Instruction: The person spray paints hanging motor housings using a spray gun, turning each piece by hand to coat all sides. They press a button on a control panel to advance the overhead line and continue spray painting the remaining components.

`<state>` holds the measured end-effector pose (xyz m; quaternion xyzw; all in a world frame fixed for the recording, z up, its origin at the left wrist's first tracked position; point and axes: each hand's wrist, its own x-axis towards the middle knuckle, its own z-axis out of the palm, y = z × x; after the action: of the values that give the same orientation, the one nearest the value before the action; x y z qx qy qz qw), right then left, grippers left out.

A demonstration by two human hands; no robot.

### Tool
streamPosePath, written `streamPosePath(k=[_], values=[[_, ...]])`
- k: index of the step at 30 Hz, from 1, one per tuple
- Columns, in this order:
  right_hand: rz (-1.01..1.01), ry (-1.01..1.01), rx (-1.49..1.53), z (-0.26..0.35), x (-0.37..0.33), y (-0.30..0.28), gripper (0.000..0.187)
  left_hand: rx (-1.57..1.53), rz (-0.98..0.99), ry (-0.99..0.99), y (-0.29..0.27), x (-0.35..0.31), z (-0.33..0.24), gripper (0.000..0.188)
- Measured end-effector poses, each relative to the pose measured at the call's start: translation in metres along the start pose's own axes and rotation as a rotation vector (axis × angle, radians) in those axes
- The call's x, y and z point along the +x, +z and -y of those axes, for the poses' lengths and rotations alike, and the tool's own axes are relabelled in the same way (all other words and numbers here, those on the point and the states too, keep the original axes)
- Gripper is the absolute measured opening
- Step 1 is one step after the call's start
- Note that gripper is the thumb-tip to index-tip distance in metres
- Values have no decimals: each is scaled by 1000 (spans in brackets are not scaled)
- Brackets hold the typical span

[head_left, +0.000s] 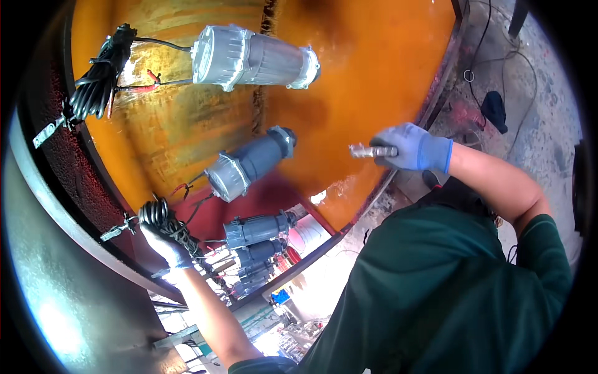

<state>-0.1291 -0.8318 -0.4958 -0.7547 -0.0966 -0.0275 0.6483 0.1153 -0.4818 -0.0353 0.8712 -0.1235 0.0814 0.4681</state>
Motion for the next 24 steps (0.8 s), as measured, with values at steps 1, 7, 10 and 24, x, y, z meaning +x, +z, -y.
streamPosePath(k=[1,7,10,24], values=[[-150,62,54,8,5,-5,25,74,-91,16,22,-3,-6,44],[78,85,154,24,10,-4,26,225,114,-45,42,17,-21,65],[316,175,102,35,18,-4,29,247,266,-1,42,27,-20,66],[-34,32,356,83,50,-36,19,361,73,23,70,6,-23,60]])
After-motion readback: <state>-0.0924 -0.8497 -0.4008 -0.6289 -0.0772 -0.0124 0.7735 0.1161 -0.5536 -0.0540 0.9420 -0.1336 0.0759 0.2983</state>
